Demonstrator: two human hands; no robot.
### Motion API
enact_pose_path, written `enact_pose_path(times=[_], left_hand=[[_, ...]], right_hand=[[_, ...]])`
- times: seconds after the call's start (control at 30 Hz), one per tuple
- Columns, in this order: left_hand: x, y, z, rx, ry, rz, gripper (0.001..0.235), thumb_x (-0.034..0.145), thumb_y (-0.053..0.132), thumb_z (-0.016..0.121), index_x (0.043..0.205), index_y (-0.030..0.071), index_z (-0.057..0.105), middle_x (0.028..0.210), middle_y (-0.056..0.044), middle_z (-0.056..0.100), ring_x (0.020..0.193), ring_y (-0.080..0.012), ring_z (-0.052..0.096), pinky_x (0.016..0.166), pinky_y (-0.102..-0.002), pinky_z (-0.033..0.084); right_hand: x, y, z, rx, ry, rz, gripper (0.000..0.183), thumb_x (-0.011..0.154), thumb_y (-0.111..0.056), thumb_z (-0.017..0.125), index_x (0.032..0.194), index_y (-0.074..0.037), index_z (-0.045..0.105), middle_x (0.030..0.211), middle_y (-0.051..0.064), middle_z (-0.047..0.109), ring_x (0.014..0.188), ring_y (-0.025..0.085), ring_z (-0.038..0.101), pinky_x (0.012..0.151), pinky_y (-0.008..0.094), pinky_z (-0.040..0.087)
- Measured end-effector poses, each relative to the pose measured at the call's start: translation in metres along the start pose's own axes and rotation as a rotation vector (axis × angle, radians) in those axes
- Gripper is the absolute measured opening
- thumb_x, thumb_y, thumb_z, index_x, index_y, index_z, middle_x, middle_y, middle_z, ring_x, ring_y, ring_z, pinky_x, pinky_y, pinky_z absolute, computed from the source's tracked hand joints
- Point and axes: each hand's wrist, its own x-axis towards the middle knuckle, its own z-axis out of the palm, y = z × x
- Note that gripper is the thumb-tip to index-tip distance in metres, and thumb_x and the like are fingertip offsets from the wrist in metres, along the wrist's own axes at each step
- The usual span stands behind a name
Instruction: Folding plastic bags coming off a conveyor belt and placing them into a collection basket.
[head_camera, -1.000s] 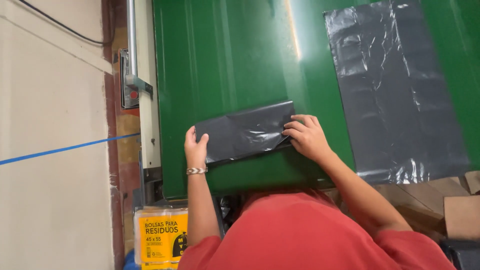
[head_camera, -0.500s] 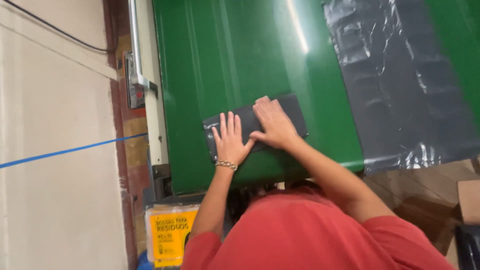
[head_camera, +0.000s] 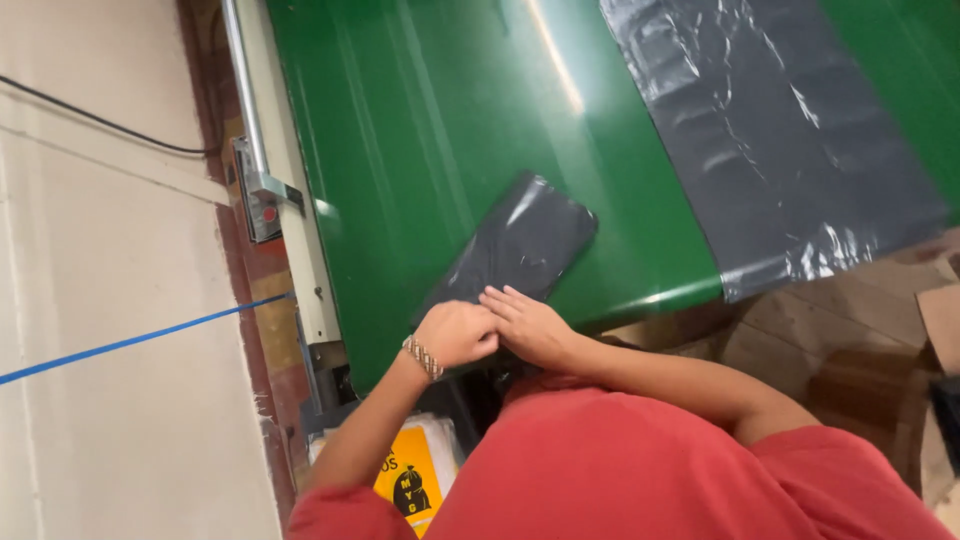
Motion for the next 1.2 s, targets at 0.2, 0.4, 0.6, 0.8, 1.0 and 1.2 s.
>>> enact_pose_path(times=[0.2, 0.4, 0.6, 0.8, 1.0, 1.2], left_hand=[[0.070, -0.069, 0.011, -1.345, -0.153, -0.462, 0.074, 0.101, 0.056, 0.012, 0.100, 0.011, 0.071, 0.097, -0.006, 0.072, 0.092, -0.0168, 0.070, 0.082, -0.028, 0.057], [0.089, -0.084, 0.033, -0.459, 0.283, -0.556, 0.037, 0.091, 0.057, 0.067, 0.089, 0.020, 0.064, 0.080, -0.007, 0.070, 0.084, -0.0295, 0.070, 0.072, -0.042, 0.056], [0.100, -0.047, 0.027, -0.193, 0.259, -0.800, 0.036, 0.099, 0.057, 0.052, 0.101, 0.022, 0.061, 0.081, -0.015, 0.073, 0.084, -0.0371, 0.073, 0.074, -0.048, 0.057], [0.080, -0.014, 0.009, 0.376, 0.557, -0.753, 0.054, 0.080, 0.057, 0.077, 0.118, 0.023, 0.059, 0.108, 0.003, 0.059, 0.105, -0.0221, 0.060, 0.074, -0.040, 0.055], [0.197, 0.165, -0.033, 0.140, 0.122, 0.140, 0.096, 0.076, 0.053, 0.078, 0.151, 0.011, 0.037, 0.161, -0.014, 0.033, 0.152, -0.0365, 0.018, 0.112, -0.071, 0.017], [0.289, 0.216, 0.015, 0.193, 0.236, 0.391, 0.113, 0.055, 0.043, 0.089, 0.150, 0.011, 0.036, 0.159, -0.011, 0.033, 0.153, -0.0307, 0.022, 0.118, -0.064, 0.027]], right_hand=[[-0.071, 0.058, 0.001, 0.814, 0.011, 0.705, 0.016, 0.096, -0.018, 0.061, 0.097, -0.012, 0.076, 0.089, 0.006, 0.078, 0.089, 0.021, 0.074, 0.081, 0.044, 0.058], [-0.025, 0.091, -0.014, 1.690, 0.336, 1.507, 0.018, 0.103, -0.030, 0.055, 0.112, -0.014, 0.059, 0.095, 0.007, 0.071, 0.082, 0.023, 0.076, 0.062, 0.043, 0.064], [-0.073, 0.132, 0.018, 1.778, 0.025, 1.500, 0.028, 0.100, -0.045, 0.051, 0.110, -0.021, 0.059, 0.107, 0.000, 0.070, 0.094, 0.020, 0.074, 0.083, 0.041, 0.062], [-0.141, 0.084, -0.192, 1.434, -0.181, 1.596, 0.042, 0.093, -0.041, 0.066, 0.098, 0.001, 0.069, 0.090, 0.021, 0.077, 0.075, 0.029, 0.077, 0.062, 0.036, 0.062], [-0.239, 0.131, -0.198, 1.277, 0.720, 1.702, 0.042, 0.098, -0.038, 0.068, 0.105, 0.000, 0.053, 0.102, 0.021, 0.061, 0.093, 0.039, 0.071, 0.078, 0.048, 0.059], [-0.223, 0.137, -0.214, 1.132, 0.833, 1.646, 0.031, 0.093, -0.017, 0.074, 0.110, 0.003, 0.058, 0.092, 0.011, 0.061, 0.081, 0.026, 0.068, 0.069, 0.039, 0.059]])
